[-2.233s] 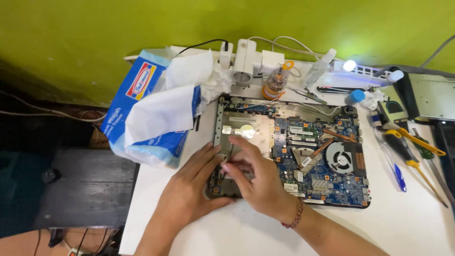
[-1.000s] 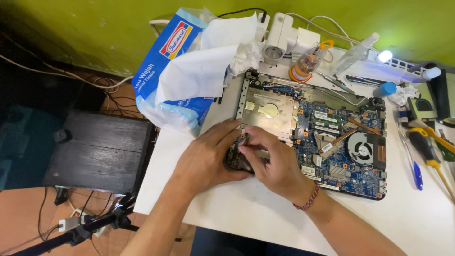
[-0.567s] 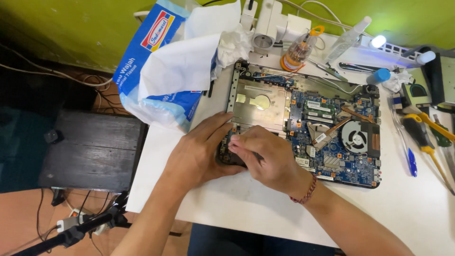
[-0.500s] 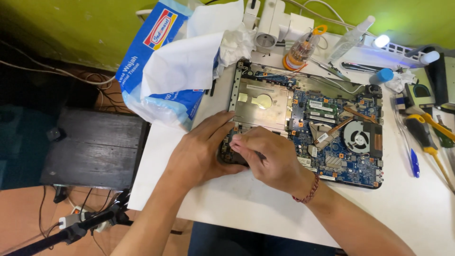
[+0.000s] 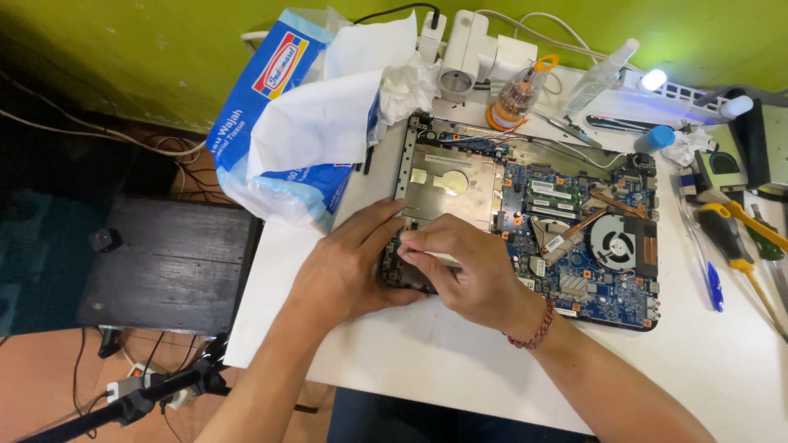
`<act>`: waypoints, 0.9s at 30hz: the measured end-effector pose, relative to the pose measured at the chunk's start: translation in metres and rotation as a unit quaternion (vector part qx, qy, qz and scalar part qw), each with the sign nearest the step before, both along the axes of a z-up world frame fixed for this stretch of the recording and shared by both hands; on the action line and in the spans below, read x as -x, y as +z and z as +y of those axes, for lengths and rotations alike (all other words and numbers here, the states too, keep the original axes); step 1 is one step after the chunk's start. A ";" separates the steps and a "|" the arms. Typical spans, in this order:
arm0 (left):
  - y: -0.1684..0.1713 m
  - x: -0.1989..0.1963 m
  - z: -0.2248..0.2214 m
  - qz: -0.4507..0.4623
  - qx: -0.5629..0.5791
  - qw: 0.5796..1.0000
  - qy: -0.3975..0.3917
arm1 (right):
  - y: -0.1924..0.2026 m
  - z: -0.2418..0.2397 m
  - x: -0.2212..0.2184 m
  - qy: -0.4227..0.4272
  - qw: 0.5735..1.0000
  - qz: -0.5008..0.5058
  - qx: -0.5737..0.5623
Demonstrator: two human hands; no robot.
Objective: Repairing a laptop by cleaning a component and removing a RAM module from the motherboard
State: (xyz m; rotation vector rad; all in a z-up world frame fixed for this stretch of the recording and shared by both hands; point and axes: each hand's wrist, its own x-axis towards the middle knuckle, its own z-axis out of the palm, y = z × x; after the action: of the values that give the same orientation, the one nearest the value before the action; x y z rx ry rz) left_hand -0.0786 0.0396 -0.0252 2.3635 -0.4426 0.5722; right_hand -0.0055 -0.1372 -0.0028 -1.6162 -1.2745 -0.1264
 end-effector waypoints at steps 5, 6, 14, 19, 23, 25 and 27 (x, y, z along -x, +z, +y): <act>-0.001 0.000 0.000 -0.005 -0.004 1.000 0.002 | -0.002 -0.001 0.000 0.021 1.000 0.007 0.002; -0.001 0.000 -0.001 0.001 -0.004 1.000 0.007 | -0.004 -0.002 -0.001 0.019 1.000 0.011 0.002; 0.003 0.001 -0.001 0.014 -0.013 1.000 0.010 | -0.002 -0.003 -0.006 -0.019 0.999 0.016 -0.020; 0.004 0.001 -0.001 0.017 -0.009 1.000 0.002 | -0.002 -0.002 -0.006 0.004 1.000 -0.004 -0.013; 0.004 0.001 -0.001 0.005 -0.006 1.000 0.004 | -0.001 -0.001 -0.006 -0.014 0.999 -0.030 -0.025; 0.004 0.001 -0.001 0.001 -0.005 1.000 0.003 | 0.004 0.000 -0.005 -0.010 0.998 -0.040 -0.041; 0.003 0.001 -0.001 0.004 -0.006 1.000 0.000 | 0.007 -0.001 -0.003 0.014 0.999 -0.032 -0.016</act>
State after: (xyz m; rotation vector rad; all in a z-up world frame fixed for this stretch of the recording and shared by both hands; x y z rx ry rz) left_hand -0.0792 0.0391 -0.0219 2.3766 -0.4438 0.5620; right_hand -0.0026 -0.1381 0.0043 -1.5773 -1.3358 -0.1824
